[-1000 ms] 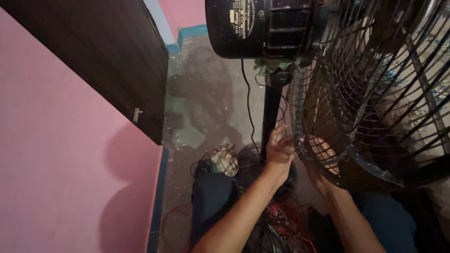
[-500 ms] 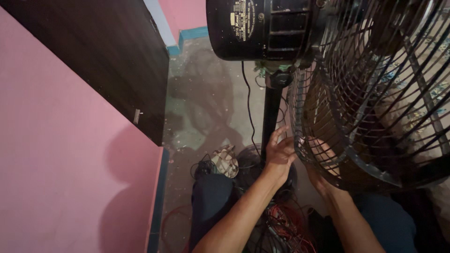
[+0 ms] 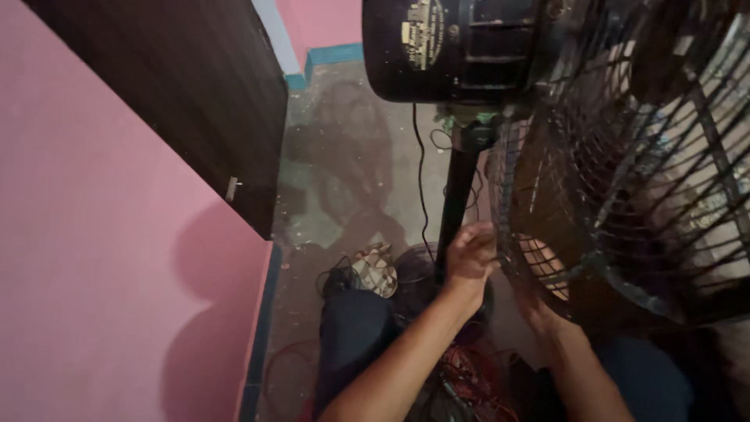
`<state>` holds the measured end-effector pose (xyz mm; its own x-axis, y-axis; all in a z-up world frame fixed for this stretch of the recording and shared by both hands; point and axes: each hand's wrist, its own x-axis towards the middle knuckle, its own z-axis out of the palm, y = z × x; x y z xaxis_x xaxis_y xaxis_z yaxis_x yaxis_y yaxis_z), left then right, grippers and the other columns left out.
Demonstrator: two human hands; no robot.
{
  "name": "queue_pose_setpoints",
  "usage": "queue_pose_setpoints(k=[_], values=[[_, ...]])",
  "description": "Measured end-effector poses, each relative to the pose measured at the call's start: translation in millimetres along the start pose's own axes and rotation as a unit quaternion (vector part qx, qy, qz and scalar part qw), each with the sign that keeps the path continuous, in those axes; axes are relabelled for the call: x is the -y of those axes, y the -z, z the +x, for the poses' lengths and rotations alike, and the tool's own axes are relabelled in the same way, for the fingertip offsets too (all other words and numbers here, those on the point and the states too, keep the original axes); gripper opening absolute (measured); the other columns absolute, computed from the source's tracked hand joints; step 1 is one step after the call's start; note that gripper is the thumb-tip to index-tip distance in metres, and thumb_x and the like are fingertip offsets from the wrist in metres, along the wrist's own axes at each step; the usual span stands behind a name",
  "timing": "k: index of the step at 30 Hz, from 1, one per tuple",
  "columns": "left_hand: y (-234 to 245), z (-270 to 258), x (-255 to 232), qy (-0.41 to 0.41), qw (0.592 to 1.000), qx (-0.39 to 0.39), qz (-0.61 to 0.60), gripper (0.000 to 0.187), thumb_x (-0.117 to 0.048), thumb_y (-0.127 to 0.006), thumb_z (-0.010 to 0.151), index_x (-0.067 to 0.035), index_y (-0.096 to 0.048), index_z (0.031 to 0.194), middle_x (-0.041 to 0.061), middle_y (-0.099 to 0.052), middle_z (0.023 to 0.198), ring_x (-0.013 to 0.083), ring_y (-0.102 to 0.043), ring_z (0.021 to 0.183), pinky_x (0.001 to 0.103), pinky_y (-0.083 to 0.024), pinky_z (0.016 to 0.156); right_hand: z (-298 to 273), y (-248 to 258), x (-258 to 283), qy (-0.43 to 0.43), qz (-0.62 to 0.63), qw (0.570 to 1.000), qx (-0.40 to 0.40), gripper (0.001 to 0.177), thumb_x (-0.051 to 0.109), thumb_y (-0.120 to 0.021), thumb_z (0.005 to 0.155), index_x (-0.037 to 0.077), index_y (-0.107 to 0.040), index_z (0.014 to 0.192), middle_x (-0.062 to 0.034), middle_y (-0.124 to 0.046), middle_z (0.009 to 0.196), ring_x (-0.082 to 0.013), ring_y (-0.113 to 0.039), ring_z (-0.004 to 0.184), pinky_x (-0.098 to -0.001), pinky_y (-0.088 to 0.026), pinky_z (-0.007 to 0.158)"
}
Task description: The person sits on the floor and uses a screwdriver to adjust the fan cage, then aligns and secures the front grille onto the fan. The person handles the fan cage and grille throughout the clip.
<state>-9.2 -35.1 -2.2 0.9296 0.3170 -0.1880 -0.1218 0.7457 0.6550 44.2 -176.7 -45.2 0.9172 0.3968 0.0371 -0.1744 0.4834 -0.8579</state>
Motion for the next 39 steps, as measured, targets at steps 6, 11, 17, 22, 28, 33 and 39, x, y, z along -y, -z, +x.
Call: queue_pose_setpoints(k=[6,11,17,22,28,33,39], values=[[18.3,14.6,24.0,-0.049,0.992,0.07,0.089,0.012,-0.006,-0.066,0.105,0.0,-0.068,0.115,0.003,-0.064,0.094,0.0154,-0.059,0.08,0.028,-0.048,0.067,-3.0,1.4,-0.4,0.014,0.127,0.991,-0.026,0.026,0.019,-0.051,0.107,0.002,-0.062,0.124,-0.0119,-0.066,0.127,-0.0234,-0.062,0.119,-0.0398,-0.048,0.108],[18.2,17.4,27.6,-0.016,0.999,0.024,0.044,0.016,-0.004,-0.066,0.098,-0.008,-0.067,0.113,0.0,-0.067,0.091,0.0101,-0.062,0.077,0.026,-0.051,0.067,-13.5,-0.7,6.8,0.077,0.084,0.993,0.03,0.032,0.019,-0.053,0.106,-0.003,-0.062,0.128,-0.0174,-0.065,0.132,-0.0293,-0.061,0.124,-0.0447,-0.046,0.113],[1.7,7.4,17.4,-0.098,0.988,0.09,0.073,0.017,0.004,-0.063,0.099,-0.003,-0.066,0.115,0.001,-0.069,0.102,0.0101,-0.063,0.085,0.024,-0.049,0.072,-11.2,-5.4,7.1,0.064,0.093,0.994,-0.008,0.029,0.023,-0.053,0.105,0.003,-0.065,0.122,-0.0131,-0.067,0.13,-0.0272,-0.061,0.123,-0.0444,-0.047,0.11],[-8.5,-7.5,6.9,-0.069,0.992,0.075,0.081,0.015,0.002,-0.061,0.103,-0.003,-0.066,0.116,0.001,-0.068,0.099,0.0119,-0.062,0.079,0.028,-0.052,0.064,-8.8,-7.8,9.8,0.009,0.124,0.992,-0.025,0.024,0.024,-0.056,0.107,0.007,-0.065,0.122,-0.0105,-0.067,0.126,-0.0252,-0.062,0.117,-0.0422,-0.049,0.103],[-17.1,-17.1,6.4,-0.063,0.997,0.018,0.046,0.026,0.004,-0.055,0.1,-0.001,-0.069,0.121,0.004,-0.073,0.105,0.0146,-0.064,0.078,0.027,-0.052,0.061,-18.5,8.4,15.5,0.165,-0.486,0.858,-0.033,0.035,0.029,-0.056,0.1,0.007,-0.062,0.126,-0.0109,-0.065,0.126,-0.0251,-0.062,0.114,-0.0384,-0.05,0.096],[-21.1,-42.8,-3.3,-0.173,0.931,0.001,0.321,0.056,0.012,-0.045,0.083,-0.004,-0.072,0.129,0.0,-0.077,0.11,0.0121,-0.07,0.099,0.024,-0.053,0.083,-14.7,24.0,16.1,0.073,-0.714,0.694,-0.063,0.04,0.03,-0.057,0.101,0.006,-0.059,0.133,-0.014,-0.064,0.126,-0.0279,-0.062,0.111,-0.0389,-0.05,0.09],[-68.9,-76.0,-46.3,-0.121,0.877,-0.11,0.451,0.062,0.0,-0.064,0.09,-0.007,-0.04,0.146,0.009,-0.045,0.144,0.0231,-0.044,0.135,0.036,-0.047,0.104,-11.2,13.4,37.0,0.026,-0.562,0.791,-0.241,0.053,0.03,-0.069,0.094,0.0,-0.061,0.137,-0.0223,-0.065,0.124,-0.0335,-0.063,0.109,-0.0409,-0.05,0.086]])
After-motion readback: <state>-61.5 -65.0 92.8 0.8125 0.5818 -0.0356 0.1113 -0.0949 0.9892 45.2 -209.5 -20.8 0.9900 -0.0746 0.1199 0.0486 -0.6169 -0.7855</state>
